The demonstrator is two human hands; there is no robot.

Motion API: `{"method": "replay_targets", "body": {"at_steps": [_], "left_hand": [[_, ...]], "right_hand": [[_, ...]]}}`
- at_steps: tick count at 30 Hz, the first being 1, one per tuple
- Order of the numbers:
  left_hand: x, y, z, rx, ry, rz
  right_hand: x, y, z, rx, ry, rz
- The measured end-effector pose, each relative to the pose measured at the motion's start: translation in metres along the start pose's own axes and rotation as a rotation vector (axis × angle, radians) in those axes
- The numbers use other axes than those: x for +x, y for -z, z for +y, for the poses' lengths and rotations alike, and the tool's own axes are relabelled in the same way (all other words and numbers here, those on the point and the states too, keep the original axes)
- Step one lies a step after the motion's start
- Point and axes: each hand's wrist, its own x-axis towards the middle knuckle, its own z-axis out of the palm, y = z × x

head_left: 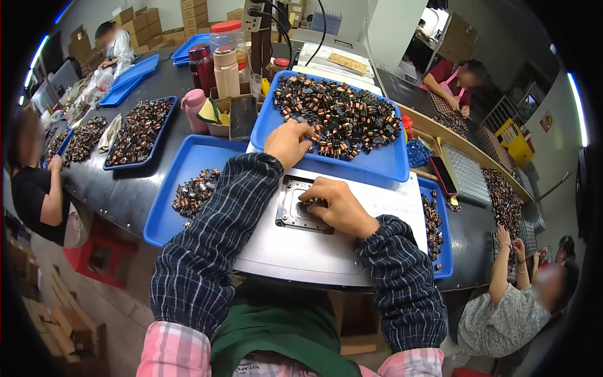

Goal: The person repeatedly takes small electronic components from the trays, inserts them into the fixture on the machine by hand, and sorts them into trays.

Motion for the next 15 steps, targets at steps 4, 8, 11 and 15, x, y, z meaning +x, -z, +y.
{"method": "replay_targets", "body": {"at_steps": [4,8,11,15], "left_hand": [[-0.003,0.000,-0.003,0.032,-0.054,0.033],[-0.003,0.001,0.000,-0.055,0.012,-0.045],[-0.006,0.004,0.002,-0.112,0.089,-0.030],[-0.006,-0.005,0.007,-0.209,0.067,0.209]], "right_hand": [[0.004,0.010,0.005,0.384,-0.283,0.045],[0.004,0.044,0.025,1.050,-0.439,0.339],[0.011,0.055,0.029,1.030,-0.451,0.597],[0.007,0.067,0.067,-0.214,-0.355,0.477]]}}
